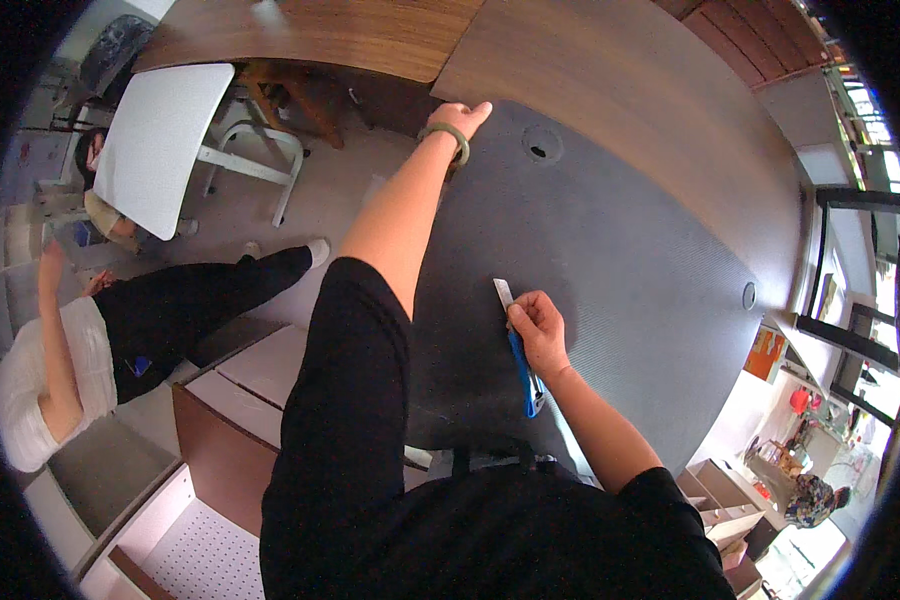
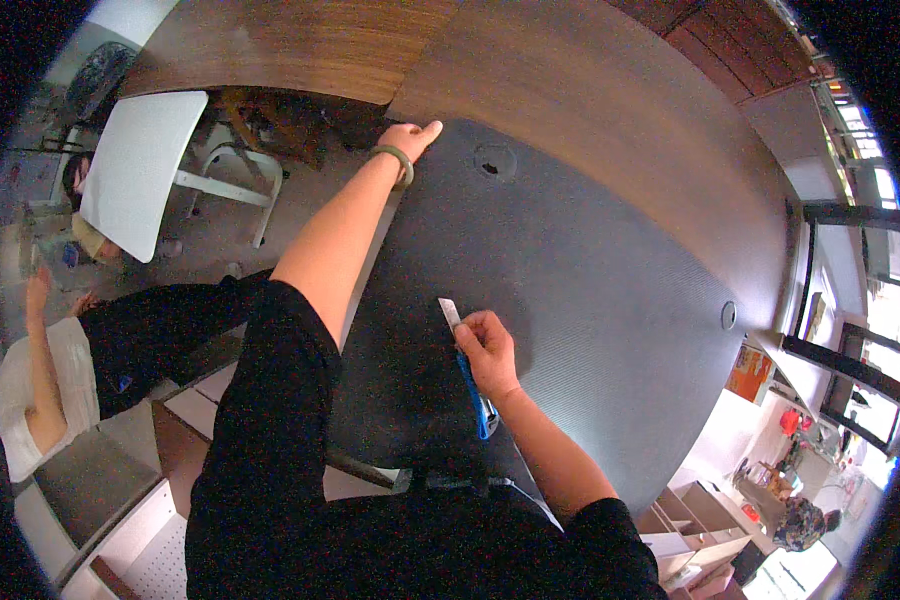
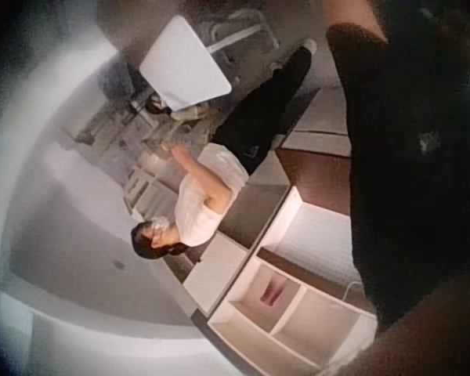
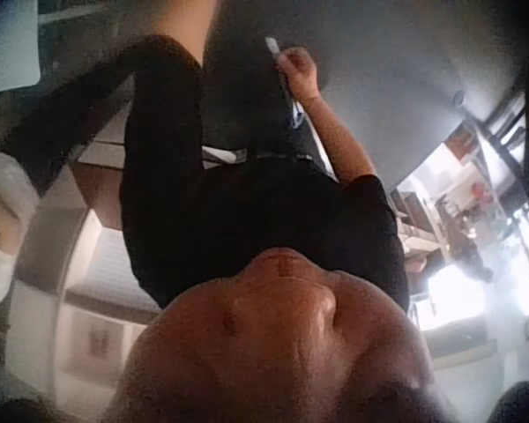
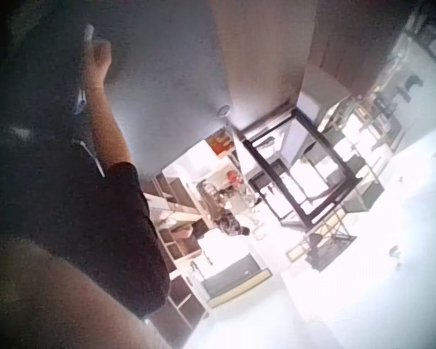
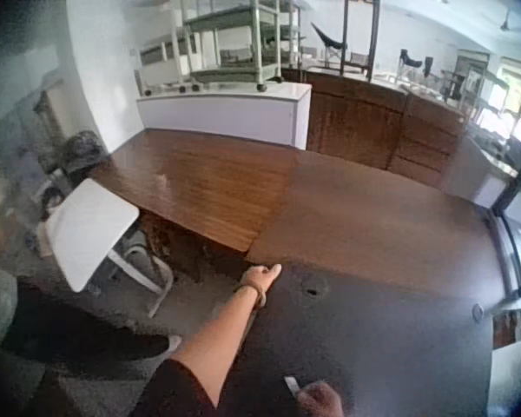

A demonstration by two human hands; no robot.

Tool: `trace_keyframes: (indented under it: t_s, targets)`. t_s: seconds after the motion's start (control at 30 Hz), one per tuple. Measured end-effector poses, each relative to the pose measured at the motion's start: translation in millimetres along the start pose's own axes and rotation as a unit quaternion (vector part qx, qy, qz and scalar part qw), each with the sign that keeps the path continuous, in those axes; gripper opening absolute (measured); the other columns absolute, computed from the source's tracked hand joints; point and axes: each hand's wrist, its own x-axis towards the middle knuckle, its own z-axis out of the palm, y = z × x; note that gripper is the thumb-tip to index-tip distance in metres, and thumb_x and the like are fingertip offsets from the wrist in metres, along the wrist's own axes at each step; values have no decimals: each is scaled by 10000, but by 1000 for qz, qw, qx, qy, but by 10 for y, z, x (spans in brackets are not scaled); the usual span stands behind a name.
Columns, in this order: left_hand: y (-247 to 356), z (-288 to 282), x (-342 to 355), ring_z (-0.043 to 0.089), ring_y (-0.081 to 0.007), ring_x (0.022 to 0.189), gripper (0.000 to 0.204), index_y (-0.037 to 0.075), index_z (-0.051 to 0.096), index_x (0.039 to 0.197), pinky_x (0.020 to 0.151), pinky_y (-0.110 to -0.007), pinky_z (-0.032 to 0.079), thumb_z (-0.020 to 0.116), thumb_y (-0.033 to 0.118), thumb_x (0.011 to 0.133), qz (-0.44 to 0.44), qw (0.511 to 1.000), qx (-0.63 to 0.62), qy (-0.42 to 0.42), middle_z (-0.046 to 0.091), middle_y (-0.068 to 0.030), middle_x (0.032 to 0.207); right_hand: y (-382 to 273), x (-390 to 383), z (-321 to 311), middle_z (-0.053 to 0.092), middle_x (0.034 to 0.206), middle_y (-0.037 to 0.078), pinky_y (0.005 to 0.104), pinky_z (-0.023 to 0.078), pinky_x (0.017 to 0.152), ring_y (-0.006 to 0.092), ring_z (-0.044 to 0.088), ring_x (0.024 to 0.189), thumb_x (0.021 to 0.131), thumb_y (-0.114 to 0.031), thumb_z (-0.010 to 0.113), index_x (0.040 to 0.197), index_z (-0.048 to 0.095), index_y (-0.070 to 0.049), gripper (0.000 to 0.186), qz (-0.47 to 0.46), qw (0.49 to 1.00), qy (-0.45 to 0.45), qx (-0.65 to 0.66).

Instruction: The person uses a utility knife to trim the edges of a dark gray textured mat placed on a wooden table. They repeatedly reposition the mat and cut along its perimeter, removing small strips of material. A second person is visible nearby but does not assist with the cutting.

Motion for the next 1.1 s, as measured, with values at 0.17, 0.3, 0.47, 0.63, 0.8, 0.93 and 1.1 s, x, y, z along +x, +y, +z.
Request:
trace_keyframes:
  t_s: [0.17,0.3,0.47,0.63,0.8,0.93,1.1]
  targets:
    - [-45,9,-8,606,-177,771,450,-36,673,970,705,-331,488,751,378,813,-36,991,-115,-56,674,-97,889,-38,32,-59,583,791,5,249,454,682,81,543,733,920,-141,616,929,552,-34,126,0,1000,-6,20]
    - [-106,-41,-451,591,-155,661,363,-7,691,864,625,-306,481,768,342,798,-40,990,-120,-60,668,-72,777,-86,27,-209,581,787,4,247,450,679,81,541,731,920,-143,615,925,553,-34,126,-1,1000,-22,2]
    - [-458,-221,-1284,489,-92,534,305,50,657,803,463,-257,346,754,339,821,-52,985,-150,-74,586,-7,663,-46,-69,-223,587,793,4,253,452,691,89,542,739,916,-148,622,941,565,-31,133,6,999,-50,7]
    - [-843,-248,-2117,503,-85,565,253,46,643,835,502,-247,382,733,282,846,-83,987,-116,-71,588,-3,676,-53,-34,-419,592,788,6,246,441,688,90,543,749,917,-159,622,959,583,-27,145,6,997,-74,19]
    - [-1061,-353,-2693,571,-101,674,175,36,639,914,618,-260,464,676,204,885,-27,997,-67,-18,636,-24,762,-251,-79,-599,588,777,17,259,444,676,110,548,732,934,-176,594,950,585,-31,146,91,985,-131,62]
    - [-1061,-277,-2905,635,-259,921,254,50,602,1072,795,-371,499,595,255,923,31,997,14,68,667,-137,998,-559,184,-426,578,757,34,286,456,656,140,550,687,950,-198,565,979,580,-45,156,84,985,-147,27]
    - [-938,-12,-2987,562,-385,967,365,-7,553,1021,823,-479,473,455,342,973,22,972,208,109,605,-205,994,-1030,1108,-302,660,817,146,407,495,714,300,646,778,872,-304,638,991,599,-30,302,-108,939,-1,-327]
